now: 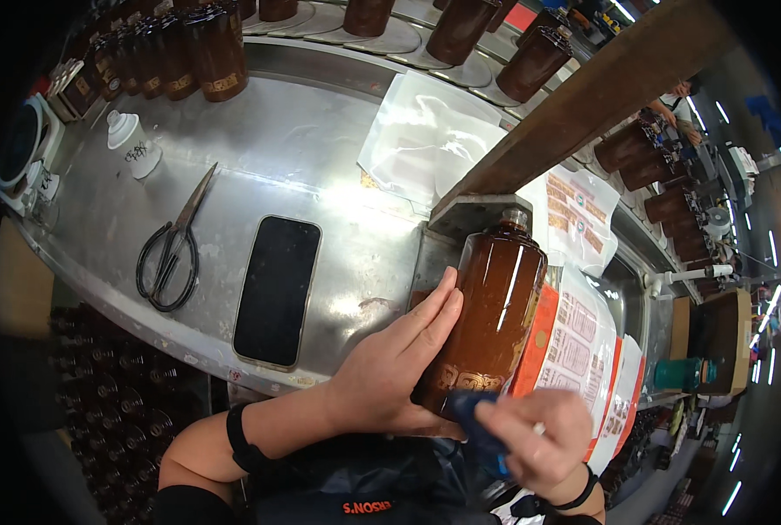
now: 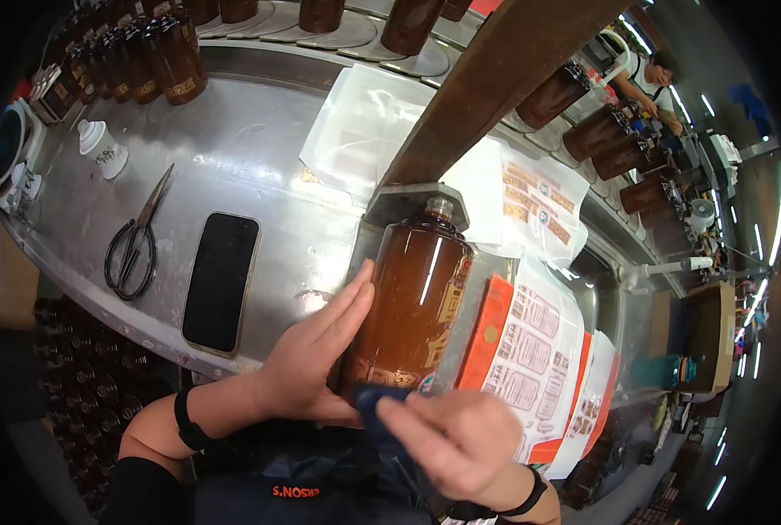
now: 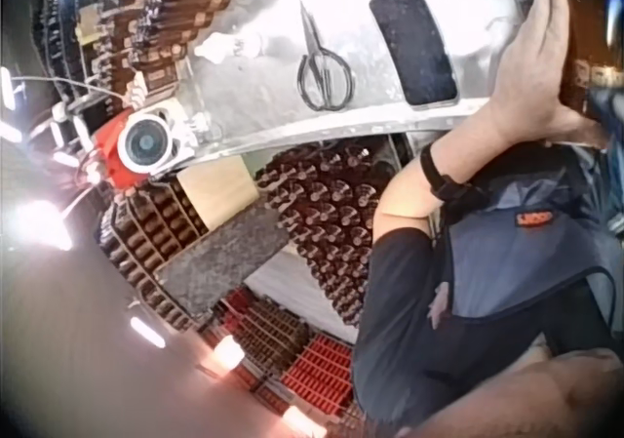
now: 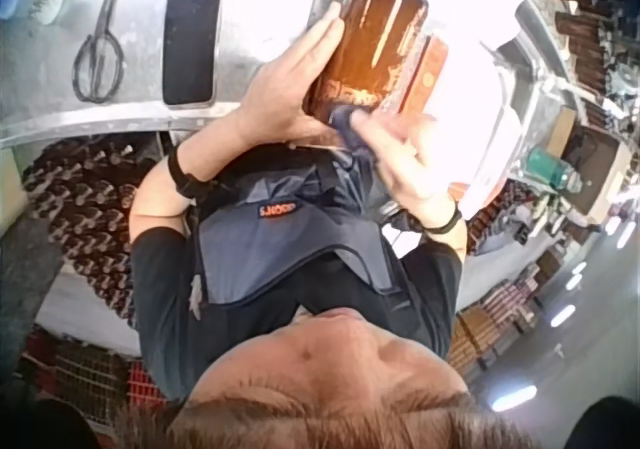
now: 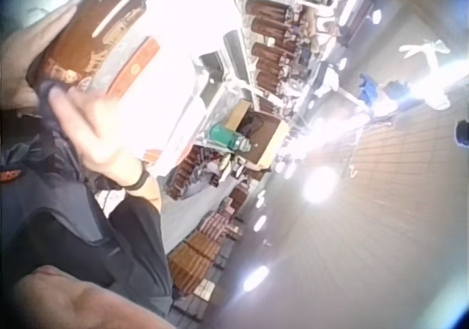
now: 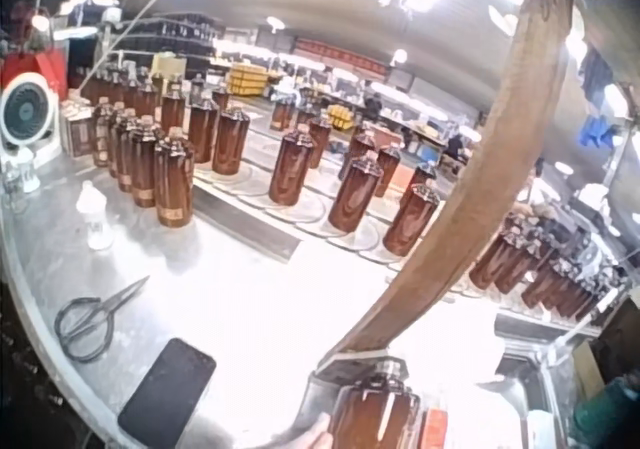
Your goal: Applying adhesive labels to brown ceramic bottles and cleaning them with a cloth.
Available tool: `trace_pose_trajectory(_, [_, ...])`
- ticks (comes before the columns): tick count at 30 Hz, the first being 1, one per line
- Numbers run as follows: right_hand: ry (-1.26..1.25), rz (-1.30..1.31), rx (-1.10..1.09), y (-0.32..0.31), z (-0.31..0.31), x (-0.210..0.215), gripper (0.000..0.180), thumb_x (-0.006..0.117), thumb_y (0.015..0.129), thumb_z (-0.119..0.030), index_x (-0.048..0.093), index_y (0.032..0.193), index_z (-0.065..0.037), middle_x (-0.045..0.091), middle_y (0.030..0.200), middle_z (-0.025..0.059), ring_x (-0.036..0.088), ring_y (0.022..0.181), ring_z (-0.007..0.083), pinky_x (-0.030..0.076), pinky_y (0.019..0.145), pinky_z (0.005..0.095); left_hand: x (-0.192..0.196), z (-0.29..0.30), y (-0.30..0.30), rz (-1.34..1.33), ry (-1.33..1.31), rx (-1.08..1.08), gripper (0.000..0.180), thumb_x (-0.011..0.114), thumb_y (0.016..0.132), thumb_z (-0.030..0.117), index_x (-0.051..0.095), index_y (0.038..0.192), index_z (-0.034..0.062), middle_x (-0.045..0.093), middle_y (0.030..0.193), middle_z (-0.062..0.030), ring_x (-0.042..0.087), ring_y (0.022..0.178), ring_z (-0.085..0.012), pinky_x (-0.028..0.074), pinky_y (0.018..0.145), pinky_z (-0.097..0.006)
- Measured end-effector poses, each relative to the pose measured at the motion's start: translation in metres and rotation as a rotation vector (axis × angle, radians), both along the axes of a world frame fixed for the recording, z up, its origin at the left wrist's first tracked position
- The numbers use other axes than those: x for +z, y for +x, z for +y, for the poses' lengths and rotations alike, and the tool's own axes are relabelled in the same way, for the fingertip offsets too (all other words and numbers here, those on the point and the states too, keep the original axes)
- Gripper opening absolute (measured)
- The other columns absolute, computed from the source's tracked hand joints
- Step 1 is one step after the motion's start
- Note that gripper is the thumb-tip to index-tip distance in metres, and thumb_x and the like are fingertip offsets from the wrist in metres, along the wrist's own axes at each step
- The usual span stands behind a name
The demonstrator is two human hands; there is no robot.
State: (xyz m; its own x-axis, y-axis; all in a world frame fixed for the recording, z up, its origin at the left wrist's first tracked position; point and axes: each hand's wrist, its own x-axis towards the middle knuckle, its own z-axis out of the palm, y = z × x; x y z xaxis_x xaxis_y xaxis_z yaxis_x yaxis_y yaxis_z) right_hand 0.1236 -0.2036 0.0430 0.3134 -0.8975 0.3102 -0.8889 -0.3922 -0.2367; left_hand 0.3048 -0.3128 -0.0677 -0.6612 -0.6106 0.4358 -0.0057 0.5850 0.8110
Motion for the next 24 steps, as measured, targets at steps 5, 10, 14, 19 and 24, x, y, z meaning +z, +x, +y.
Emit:
trace_pose_trajectory(5, [0.04, -0.06, 0.113, 0.011, -0.003, 0.003, 0.039, 0.072, 0.063, -0.008, 0.078, 0.102, -0.008, 0.068, 0.089, 0.0026, 0.06, 0.07, 0.0181, 0.047, 0.059, 0.0279, -0.005, -0.001, 0.003, -0.034, -0.008, -0.014, 0.123, 0.085, 0.065, 0.055, 0.026, 0.148, -0.0128, 0.022, 0.158, -0.0314, 0.046, 0.135, -0.0425, 0.045, 0.107, -0.04])
trace_pose_trajectory(10, [0.061, -0.08, 0.02, 0.0, -0.005, 0.004, 0.039, 0.076, 0.065, -0.008, 0.077, 0.104, -0.008, 0.067, 0.085, 0.0051, 0.06, 0.069, 0.0196, 0.048, 0.062, 0.0295, -0.003, 0.001, 0.002, -0.039, 0.018, -0.035, 0.123, 0.085, 0.067, 0.053, 0.022, 0.151, -0.0117, 0.02, 0.159, -0.032, 0.043, 0.137, -0.0439, 0.045, 0.108, -0.041])
trace_pose_trajectory(14, [0.268, -0.389, -0.176, -0.008, -0.011, -0.004, 0.03, 0.082, 0.074, -0.012, 0.075, 0.102, -0.005, 0.064, 0.078, 0.0061, 0.057, 0.066, 0.0199, 0.045, 0.06, 0.0321, -0.007, -0.001, 0.006, -0.062, 0.033, -0.063, 0.123, 0.084, 0.073, 0.048, 0.01, 0.154, -0.0085, 0.015, 0.159, -0.0343, 0.036, 0.141, -0.047, 0.041, 0.111, -0.043])
trace_pose_trajectory(19, [0.238, -0.853, -0.748, -0.044, 0.003, -0.035, 0.021, 0.079, 0.077, -0.003, 0.07, 0.095, 0.003, 0.059, 0.075, 0.0029, 0.054, 0.069, 0.0097, 0.042, 0.061, 0.0254, 0.0, -0.006, 0.002, -0.139, 0.076, -0.151, 0.129, 0.086, 0.073, 0.045, 0.001, 0.155, -0.0077, 0.007, 0.16, -0.0359, 0.027, 0.145, -0.0484, 0.033, 0.117, -0.044])
trace_pose_trajectory(24, [0.224, -0.622, -0.391, -0.005, 0.001, -0.01, 0.023, 0.081, 0.075, -0.004, 0.073, 0.097, -0.001, 0.063, 0.077, 0.0077, 0.059, 0.067, 0.0181, 0.046, 0.061, 0.0275, -0.011, -0.002, -0.006, -0.009, 0.187, -0.21, 0.127, 0.088, 0.073, 0.038, 0.002, 0.156, -0.005, 0.021, 0.158, -0.0307, 0.028, 0.145, -0.0459, 0.028, 0.118, -0.049])
